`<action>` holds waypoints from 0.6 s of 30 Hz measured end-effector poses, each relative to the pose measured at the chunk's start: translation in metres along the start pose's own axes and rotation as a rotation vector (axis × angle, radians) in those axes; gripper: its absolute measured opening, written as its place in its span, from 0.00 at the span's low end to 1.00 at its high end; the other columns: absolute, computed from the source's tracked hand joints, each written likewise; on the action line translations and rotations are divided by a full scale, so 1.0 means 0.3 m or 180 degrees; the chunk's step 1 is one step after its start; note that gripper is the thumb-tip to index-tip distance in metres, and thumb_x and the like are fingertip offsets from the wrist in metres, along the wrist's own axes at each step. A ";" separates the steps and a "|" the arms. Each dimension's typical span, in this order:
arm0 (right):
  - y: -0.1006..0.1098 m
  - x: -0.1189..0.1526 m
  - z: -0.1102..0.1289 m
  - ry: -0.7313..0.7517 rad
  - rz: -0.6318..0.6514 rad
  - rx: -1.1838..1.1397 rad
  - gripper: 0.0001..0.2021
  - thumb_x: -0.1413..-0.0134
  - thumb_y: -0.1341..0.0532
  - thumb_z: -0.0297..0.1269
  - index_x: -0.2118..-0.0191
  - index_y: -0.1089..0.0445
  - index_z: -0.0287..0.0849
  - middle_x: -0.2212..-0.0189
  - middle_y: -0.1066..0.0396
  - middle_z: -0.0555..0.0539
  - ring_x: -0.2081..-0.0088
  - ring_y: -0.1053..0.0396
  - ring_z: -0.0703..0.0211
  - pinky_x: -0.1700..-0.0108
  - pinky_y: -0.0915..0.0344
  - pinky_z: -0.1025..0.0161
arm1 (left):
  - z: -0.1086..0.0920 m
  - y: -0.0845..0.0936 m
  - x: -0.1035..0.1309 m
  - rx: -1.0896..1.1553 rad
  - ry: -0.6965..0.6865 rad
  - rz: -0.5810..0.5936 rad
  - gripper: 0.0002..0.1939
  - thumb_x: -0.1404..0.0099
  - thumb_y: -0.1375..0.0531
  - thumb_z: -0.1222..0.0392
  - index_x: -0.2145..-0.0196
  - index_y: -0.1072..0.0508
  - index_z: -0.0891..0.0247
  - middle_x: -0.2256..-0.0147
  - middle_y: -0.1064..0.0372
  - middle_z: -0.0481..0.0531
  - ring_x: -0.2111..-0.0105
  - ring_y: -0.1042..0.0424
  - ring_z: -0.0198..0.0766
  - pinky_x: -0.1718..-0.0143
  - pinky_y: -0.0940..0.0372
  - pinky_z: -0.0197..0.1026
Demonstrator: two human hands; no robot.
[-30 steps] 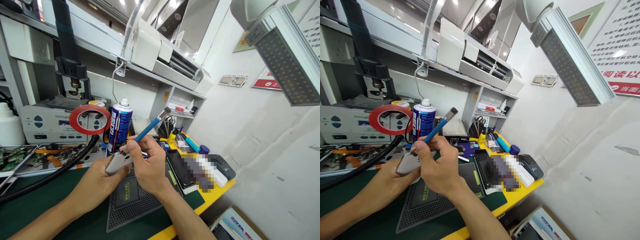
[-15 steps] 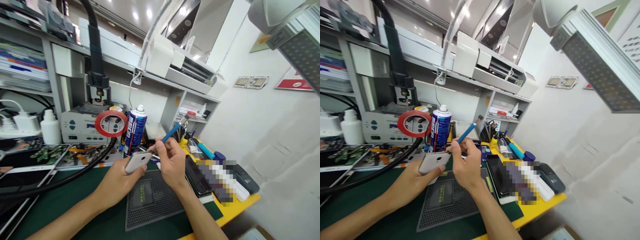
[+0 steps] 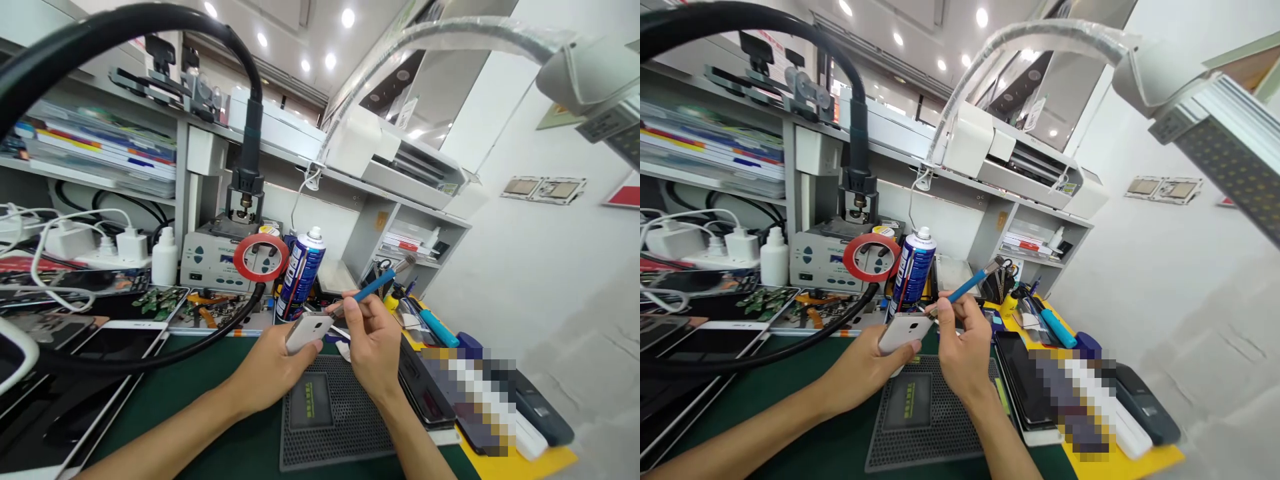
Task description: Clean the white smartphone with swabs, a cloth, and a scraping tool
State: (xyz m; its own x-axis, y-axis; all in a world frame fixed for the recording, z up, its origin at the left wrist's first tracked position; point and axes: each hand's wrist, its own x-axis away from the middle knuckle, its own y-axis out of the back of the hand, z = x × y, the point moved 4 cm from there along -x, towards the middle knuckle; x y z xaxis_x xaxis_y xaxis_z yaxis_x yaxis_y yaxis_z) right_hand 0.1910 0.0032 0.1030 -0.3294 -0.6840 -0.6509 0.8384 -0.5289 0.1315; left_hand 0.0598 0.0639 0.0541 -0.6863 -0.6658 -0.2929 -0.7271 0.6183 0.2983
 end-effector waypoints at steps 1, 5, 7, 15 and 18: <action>-0.003 0.002 0.002 -0.0009 0.0012 0.0003 0.09 0.37 0.43 0.40 0.57 0.33 0.41 0.68 0.24 0.46 0.65 0.26 0.57 0.61 0.29 0.59 | 0.007 -0.001 -0.002 0.0043 -0.0008 -0.0001 0.15 0.33 0.48 0.49 0.67 0.31 0.63 0.75 0.39 0.47 0.75 0.42 0.34 0.75 0.47 0.35; -0.023 0.009 0.013 -0.0044 0.0086 -0.0034 0.10 0.37 0.43 0.41 0.56 0.32 0.41 0.66 0.24 0.45 0.63 0.25 0.56 0.62 0.28 0.60 | 0.020 -0.005 -0.009 0.0118 -0.0052 0.0081 0.14 0.33 0.48 0.51 0.70 0.33 0.63 0.75 0.39 0.46 0.75 0.42 0.33 0.74 0.47 0.35; -0.036 0.012 0.023 -0.0027 0.0118 -0.0048 0.10 0.37 0.43 0.41 0.56 0.32 0.42 0.65 0.24 0.44 0.63 0.25 0.56 0.61 0.28 0.60 | 0.018 -0.006 -0.010 0.0122 -0.0084 0.0126 0.14 0.33 0.48 0.52 0.71 0.33 0.63 0.76 0.39 0.46 0.76 0.42 0.33 0.74 0.47 0.35; -0.059 0.018 0.043 -0.0039 0.0133 0.0008 0.11 0.37 0.43 0.41 0.55 0.29 0.42 0.65 0.24 0.45 0.64 0.25 0.57 0.60 0.27 0.61 | 0.007 -0.006 -0.007 0.0187 -0.0206 0.0153 0.13 0.33 0.47 0.54 0.73 0.36 0.63 0.77 0.41 0.45 0.76 0.43 0.32 0.74 0.49 0.35; -0.058 0.017 0.043 -0.0022 0.0149 0.0041 0.12 0.36 0.44 0.42 0.53 0.30 0.43 0.64 0.24 0.44 0.63 0.26 0.57 0.60 0.27 0.60 | 0.012 -0.005 -0.010 0.0205 -0.0148 0.0183 0.15 0.33 0.48 0.51 0.73 0.35 0.63 0.76 0.40 0.46 0.76 0.42 0.33 0.74 0.48 0.35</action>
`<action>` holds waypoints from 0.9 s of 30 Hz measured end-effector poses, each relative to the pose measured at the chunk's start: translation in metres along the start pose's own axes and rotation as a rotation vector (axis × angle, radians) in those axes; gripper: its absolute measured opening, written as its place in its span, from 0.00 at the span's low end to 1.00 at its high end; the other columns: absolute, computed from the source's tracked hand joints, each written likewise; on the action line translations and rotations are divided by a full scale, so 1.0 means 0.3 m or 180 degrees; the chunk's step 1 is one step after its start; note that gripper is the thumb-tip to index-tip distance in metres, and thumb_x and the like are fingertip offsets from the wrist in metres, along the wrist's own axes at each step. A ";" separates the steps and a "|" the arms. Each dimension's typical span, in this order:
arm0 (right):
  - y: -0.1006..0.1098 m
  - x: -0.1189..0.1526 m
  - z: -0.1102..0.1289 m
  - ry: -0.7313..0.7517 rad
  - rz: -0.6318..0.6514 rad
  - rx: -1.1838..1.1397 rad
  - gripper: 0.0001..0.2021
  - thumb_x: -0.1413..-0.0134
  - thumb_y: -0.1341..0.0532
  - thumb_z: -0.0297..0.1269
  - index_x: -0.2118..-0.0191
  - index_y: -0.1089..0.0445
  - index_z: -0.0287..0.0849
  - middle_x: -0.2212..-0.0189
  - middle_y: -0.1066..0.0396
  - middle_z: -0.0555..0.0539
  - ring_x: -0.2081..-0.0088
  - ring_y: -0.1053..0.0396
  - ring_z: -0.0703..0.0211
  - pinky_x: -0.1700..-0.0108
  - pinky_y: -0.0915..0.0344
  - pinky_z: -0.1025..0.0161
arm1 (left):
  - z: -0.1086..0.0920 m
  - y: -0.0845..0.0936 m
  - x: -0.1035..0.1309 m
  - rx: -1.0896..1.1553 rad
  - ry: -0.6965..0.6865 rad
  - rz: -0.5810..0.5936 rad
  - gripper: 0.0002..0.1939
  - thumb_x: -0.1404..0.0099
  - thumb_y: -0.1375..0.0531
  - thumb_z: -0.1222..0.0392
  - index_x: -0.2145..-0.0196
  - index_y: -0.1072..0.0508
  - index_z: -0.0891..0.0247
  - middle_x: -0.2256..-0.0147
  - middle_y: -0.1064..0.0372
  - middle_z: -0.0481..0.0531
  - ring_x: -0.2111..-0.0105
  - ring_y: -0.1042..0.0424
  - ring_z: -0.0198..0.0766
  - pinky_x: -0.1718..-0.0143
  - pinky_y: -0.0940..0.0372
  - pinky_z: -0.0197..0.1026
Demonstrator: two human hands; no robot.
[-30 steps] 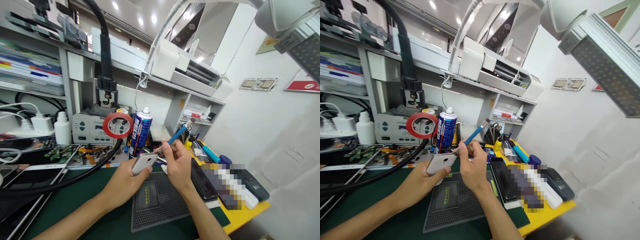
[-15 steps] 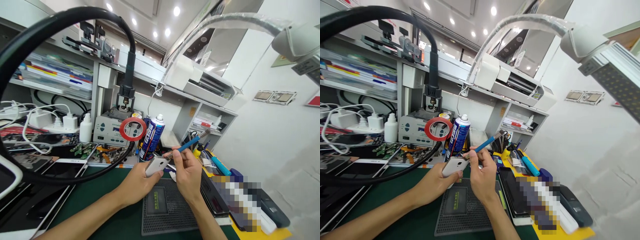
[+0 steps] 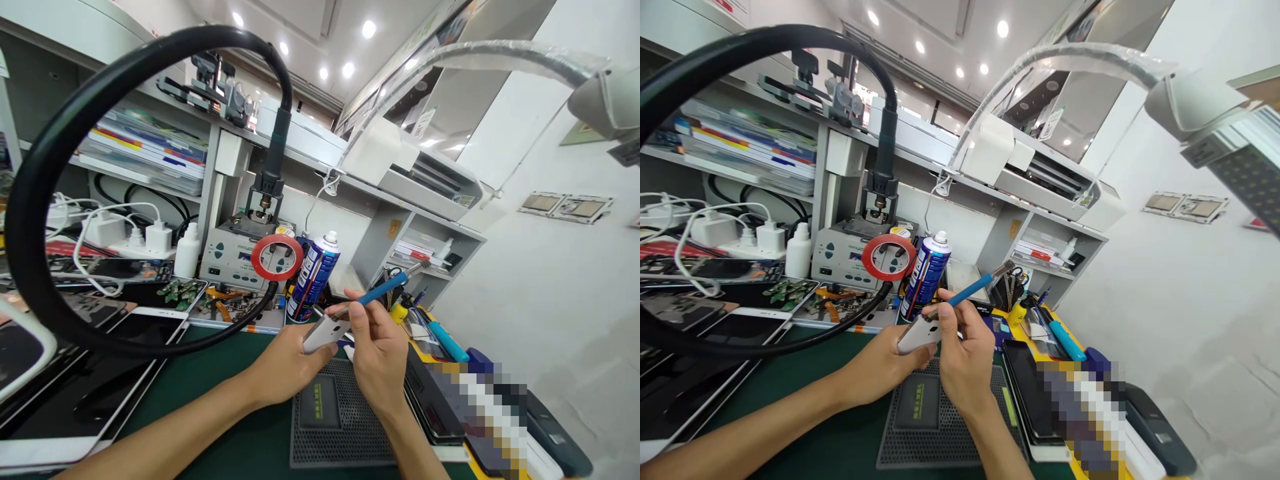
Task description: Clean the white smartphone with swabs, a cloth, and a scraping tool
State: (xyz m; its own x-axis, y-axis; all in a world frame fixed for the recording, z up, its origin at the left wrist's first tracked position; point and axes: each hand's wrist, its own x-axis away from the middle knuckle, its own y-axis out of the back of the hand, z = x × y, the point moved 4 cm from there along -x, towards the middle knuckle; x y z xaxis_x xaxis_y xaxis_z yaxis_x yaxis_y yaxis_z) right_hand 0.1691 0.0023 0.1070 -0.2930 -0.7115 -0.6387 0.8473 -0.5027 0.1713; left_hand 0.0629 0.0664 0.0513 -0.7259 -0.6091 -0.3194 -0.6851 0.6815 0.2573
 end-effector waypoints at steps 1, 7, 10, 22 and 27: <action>0.001 0.000 0.000 0.0013 0.0012 0.0007 0.12 0.36 0.44 0.42 0.53 0.30 0.43 0.64 0.24 0.45 0.62 0.26 0.57 0.60 0.27 0.60 | 0.002 0.000 -0.001 0.0020 0.0013 0.0027 0.15 0.33 0.48 0.51 0.72 0.35 0.63 0.76 0.39 0.47 0.75 0.41 0.33 0.74 0.47 0.36; 0.013 -0.006 -0.006 0.0011 0.0048 0.0028 0.14 0.35 0.46 0.42 0.50 0.32 0.42 0.65 0.24 0.45 0.61 0.26 0.56 0.59 0.28 0.60 | 0.013 -0.003 -0.002 0.0141 0.0106 0.0128 0.14 0.34 0.47 0.51 0.69 0.31 0.64 0.73 0.34 0.48 0.73 0.36 0.36 0.72 0.45 0.36; 0.022 -0.010 -0.016 0.0006 0.0018 0.0022 0.13 0.35 0.46 0.42 0.50 0.32 0.42 0.65 0.24 0.46 0.62 0.26 0.57 0.60 0.28 0.61 | 0.020 -0.006 -0.003 0.0151 0.0170 0.0126 0.15 0.34 0.47 0.51 0.69 0.31 0.64 0.73 0.34 0.48 0.73 0.36 0.36 0.72 0.45 0.36; 0.063 -0.022 -0.062 -0.0073 -0.0136 0.0011 0.13 0.35 0.47 0.43 0.52 0.34 0.41 0.65 0.26 0.45 0.63 0.27 0.57 0.60 0.29 0.59 | 0.019 -0.007 -0.005 0.0183 0.0216 0.0135 0.18 0.32 0.48 0.48 0.72 0.32 0.64 0.75 0.37 0.47 0.74 0.39 0.34 0.71 0.47 0.37; 0.070 -0.022 -0.067 -0.0078 -0.0269 0.0052 0.13 0.36 0.45 0.43 0.53 0.33 0.40 0.67 0.26 0.46 0.66 0.27 0.57 0.63 0.29 0.60 | 0.029 -0.009 -0.005 0.0185 0.0271 0.0190 0.18 0.32 0.47 0.47 0.71 0.31 0.64 0.74 0.36 0.48 0.74 0.39 0.35 0.72 0.48 0.37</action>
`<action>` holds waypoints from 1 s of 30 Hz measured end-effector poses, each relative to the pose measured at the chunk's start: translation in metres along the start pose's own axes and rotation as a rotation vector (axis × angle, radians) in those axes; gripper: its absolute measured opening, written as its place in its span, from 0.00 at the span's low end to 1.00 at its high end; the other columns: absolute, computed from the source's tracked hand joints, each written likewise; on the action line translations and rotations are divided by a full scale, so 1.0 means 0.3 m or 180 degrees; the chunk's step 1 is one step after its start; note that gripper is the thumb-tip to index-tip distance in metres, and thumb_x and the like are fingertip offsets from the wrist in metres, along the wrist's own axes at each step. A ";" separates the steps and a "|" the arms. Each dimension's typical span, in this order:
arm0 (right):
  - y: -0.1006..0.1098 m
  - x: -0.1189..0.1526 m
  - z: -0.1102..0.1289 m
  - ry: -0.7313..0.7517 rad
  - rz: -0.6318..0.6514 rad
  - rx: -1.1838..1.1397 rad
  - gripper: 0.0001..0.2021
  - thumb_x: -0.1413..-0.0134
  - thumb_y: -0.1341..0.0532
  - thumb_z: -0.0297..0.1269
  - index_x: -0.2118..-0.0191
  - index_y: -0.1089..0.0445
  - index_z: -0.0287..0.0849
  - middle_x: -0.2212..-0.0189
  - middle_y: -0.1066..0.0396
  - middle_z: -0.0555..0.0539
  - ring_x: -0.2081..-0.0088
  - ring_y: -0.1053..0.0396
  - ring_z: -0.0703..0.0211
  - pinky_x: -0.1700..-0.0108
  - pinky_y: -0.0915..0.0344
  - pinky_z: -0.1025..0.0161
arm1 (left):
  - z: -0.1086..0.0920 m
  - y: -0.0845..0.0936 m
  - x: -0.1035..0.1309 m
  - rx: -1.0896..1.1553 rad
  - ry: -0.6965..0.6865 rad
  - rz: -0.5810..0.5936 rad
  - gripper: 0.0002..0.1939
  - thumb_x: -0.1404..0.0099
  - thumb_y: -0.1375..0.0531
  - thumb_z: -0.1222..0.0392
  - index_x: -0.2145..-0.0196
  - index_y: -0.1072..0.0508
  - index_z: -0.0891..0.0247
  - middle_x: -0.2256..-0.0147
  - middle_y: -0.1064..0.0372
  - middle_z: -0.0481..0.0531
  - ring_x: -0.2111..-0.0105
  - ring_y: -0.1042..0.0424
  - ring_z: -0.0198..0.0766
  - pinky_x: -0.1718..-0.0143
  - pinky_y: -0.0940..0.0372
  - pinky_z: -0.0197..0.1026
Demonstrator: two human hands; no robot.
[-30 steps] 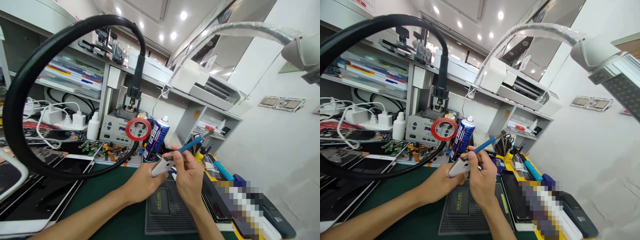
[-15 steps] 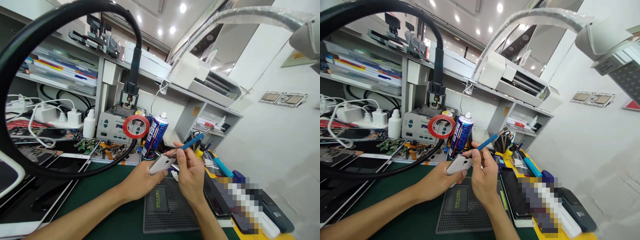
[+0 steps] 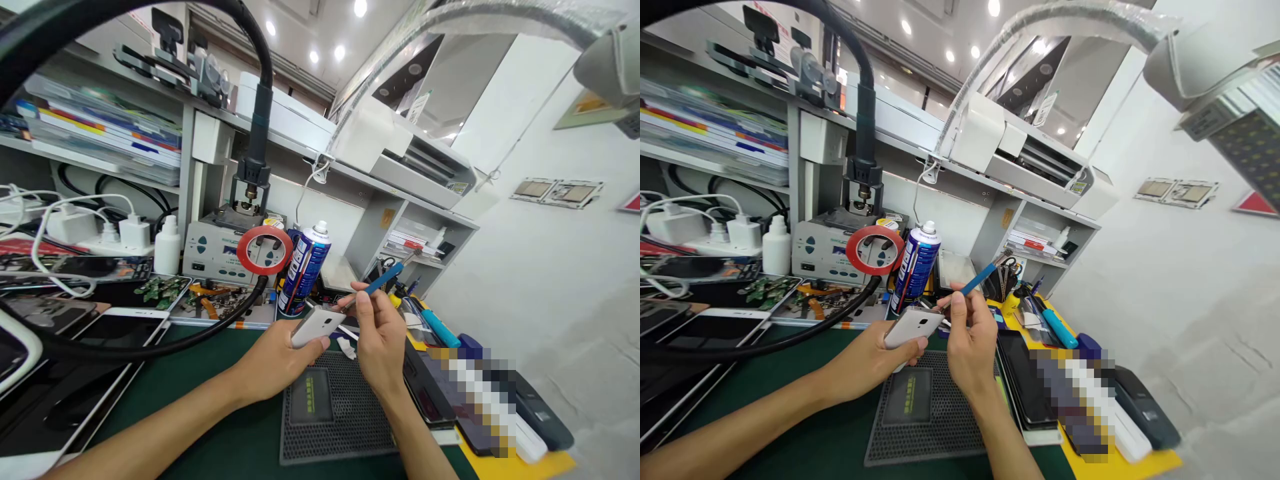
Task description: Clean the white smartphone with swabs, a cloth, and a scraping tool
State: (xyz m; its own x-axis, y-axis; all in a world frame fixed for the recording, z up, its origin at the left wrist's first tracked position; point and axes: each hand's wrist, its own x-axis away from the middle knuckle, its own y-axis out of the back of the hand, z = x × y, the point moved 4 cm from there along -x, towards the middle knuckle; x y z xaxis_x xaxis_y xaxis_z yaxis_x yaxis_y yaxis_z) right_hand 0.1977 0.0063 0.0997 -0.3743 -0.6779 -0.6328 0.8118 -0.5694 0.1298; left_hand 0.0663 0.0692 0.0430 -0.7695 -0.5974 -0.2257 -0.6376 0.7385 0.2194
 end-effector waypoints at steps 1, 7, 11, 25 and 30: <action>0.002 0.001 0.002 0.0035 -0.0050 0.0045 0.13 0.36 0.45 0.43 0.54 0.33 0.40 0.67 0.26 0.46 0.66 0.27 0.58 0.63 0.29 0.60 | 0.003 0.000 0.000 0.0012 0.0023 0.0009 0.18 0.33 0.47 0.47 0.70 0.31 0.64 0.74 0.36 0.48 0.74 0.39 0.35 0.73 0.48 0.37; -0.002 0.005 0.010 0.0152 -0.0115 0.0145 0.12 0.35 0.46 0.42 0.55 0.32 0.41 0.69 0.26 0.47 0.66 0.27 0.59 0.63 0.29 0.62 | 0.008 0.000 -0.002 0.0056 -0.0042 -0.0013 0.18 0.33 0.47 0.47 0.70 0.31 0.64 0.74 0.36 0.48 0.73 0.38 0.35 0.73 0.48 0.36; -0.007 0.007 0.008 0.0134 -0.0077 0.0179 0.12 0.35 0.46 0.42 0.54 0.33 0.41 0.68 0.26 0.47 0.66 0.27 0.59 0.62 0.29 0.61 | 0.008 -0.001 -0.003 0.0063 -0.0071 0.0005 0.17 0.32 0.47 0.48 0.69 0.31 0.64 0.74 0.36 0.47 0.74 0.39 0.34 0.73 0.49 0.36; -0.079 0.029 0.068 0.0015 0.0063 -0.0028 0.14 0.36 0.45 0.44 0.53 0.33 0.40 0.66 0.24 0.45 0.63 0.24 0.57 0.60 0.26 0.60 | -0.022 -0.001 0.006 0.0104 -0.0325 0.0015 0.13 0.33 0.47 0.55 0.73 0.38 0.63 0.77 0.45 0.43 0.77 0.48 0.30 0.76 0.52 0.35; -0.088 0.032 0.085 0.0094 0.0050 -0.0015 0.13 0.36 0.44 0.43 0.54 0.31 0.40 0.68 0.23 0.46 0.65 0.23 0.57 0.63 0.26 0.63 | -0.025 -0.003 0.005 0.0134 -0.0357 0.0075 0.12 0.32 0.48 0.55 0.72 0.38 0.62 0.77 0.47 0.43 0.77 0.50 0.30 0.76 0.53 0.35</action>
State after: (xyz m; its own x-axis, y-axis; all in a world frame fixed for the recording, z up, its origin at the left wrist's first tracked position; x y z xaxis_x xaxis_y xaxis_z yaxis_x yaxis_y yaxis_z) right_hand 0.1612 0.0030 0.1098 -0.3480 -0.6727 -0.6530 0.8196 -0.5565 0.1364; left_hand 0.0653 0.0653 0.0495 -0.7739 -0.5427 -0.3263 -0.6155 0.7658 0.1862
